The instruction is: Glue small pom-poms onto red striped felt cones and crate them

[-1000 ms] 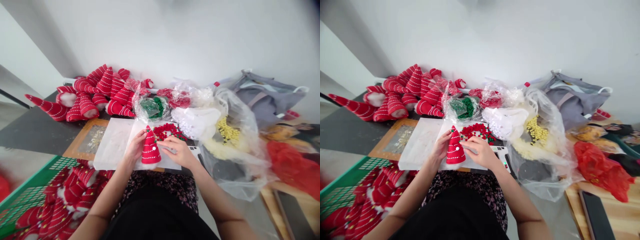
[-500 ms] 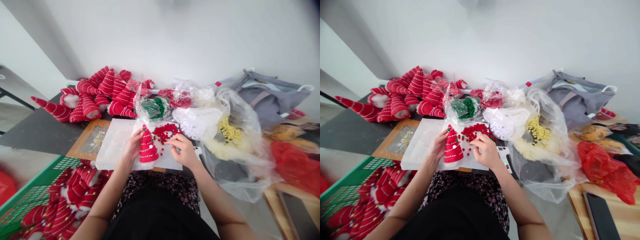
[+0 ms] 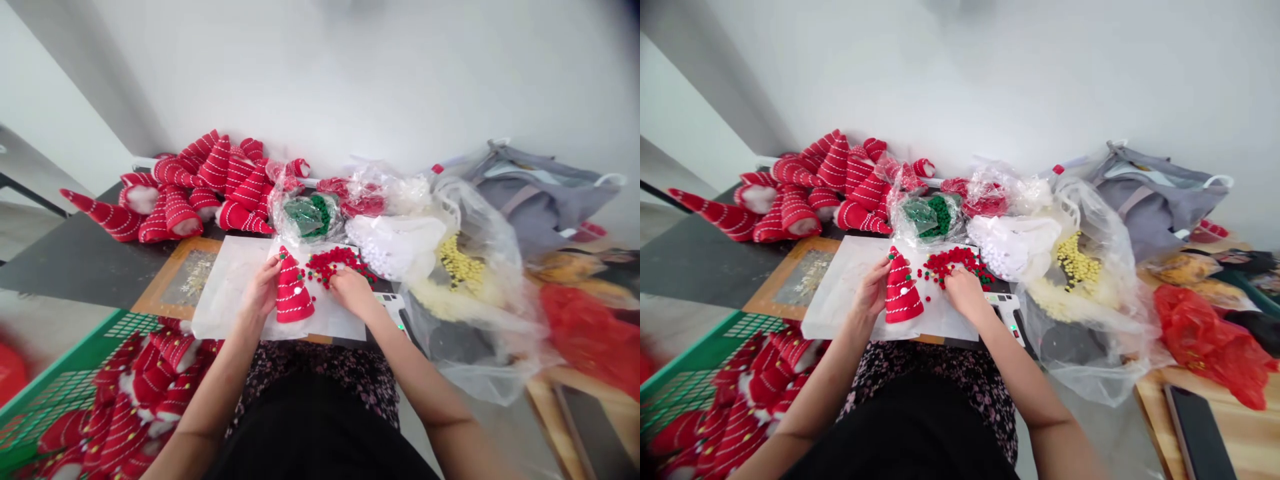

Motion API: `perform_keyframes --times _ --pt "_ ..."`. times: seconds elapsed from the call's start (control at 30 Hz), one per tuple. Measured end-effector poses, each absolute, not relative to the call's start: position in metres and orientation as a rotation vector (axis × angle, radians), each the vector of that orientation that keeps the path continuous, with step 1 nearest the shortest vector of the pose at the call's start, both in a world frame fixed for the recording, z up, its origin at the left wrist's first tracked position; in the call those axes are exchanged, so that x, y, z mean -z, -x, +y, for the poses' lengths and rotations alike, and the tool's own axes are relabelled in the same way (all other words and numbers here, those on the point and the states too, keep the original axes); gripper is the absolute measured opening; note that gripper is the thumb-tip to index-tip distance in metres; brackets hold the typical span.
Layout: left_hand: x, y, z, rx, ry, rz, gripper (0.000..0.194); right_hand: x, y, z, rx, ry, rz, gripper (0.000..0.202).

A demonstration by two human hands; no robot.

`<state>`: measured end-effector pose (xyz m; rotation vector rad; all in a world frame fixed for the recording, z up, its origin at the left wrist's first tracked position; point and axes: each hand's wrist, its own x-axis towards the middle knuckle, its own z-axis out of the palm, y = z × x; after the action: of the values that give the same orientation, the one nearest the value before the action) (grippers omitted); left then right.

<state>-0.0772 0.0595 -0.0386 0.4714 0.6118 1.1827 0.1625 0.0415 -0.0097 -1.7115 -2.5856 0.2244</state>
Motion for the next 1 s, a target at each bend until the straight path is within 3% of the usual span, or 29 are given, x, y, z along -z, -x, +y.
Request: perform_keyframes --times 0.23,0.5,0.77,1.0 --pt "0.033 0.074 0.057 -1.184 -0.399 0.601 0.018 -0.017 -0.155 0.024 -0.587 1.113 -1.991 0.007" --pt "0.03 0.071 0.052 -1.163 -0.398 0.62 0.019 -0.004 -0.128 0.025 -0.645 0.98 -1.945 0.006" --pt "0.039 0.075 0.058 -1.164 -0.424 0.601 0.029 -0.011 -0.189 0.076 -0.409 1.81 -2.279 0.023" --pt "0.036 0.069 0.058 -1.153 -0.469 0.593 0.03 0.007 -0.179 0.102 -0.442 1.767 -2.471 0.017"
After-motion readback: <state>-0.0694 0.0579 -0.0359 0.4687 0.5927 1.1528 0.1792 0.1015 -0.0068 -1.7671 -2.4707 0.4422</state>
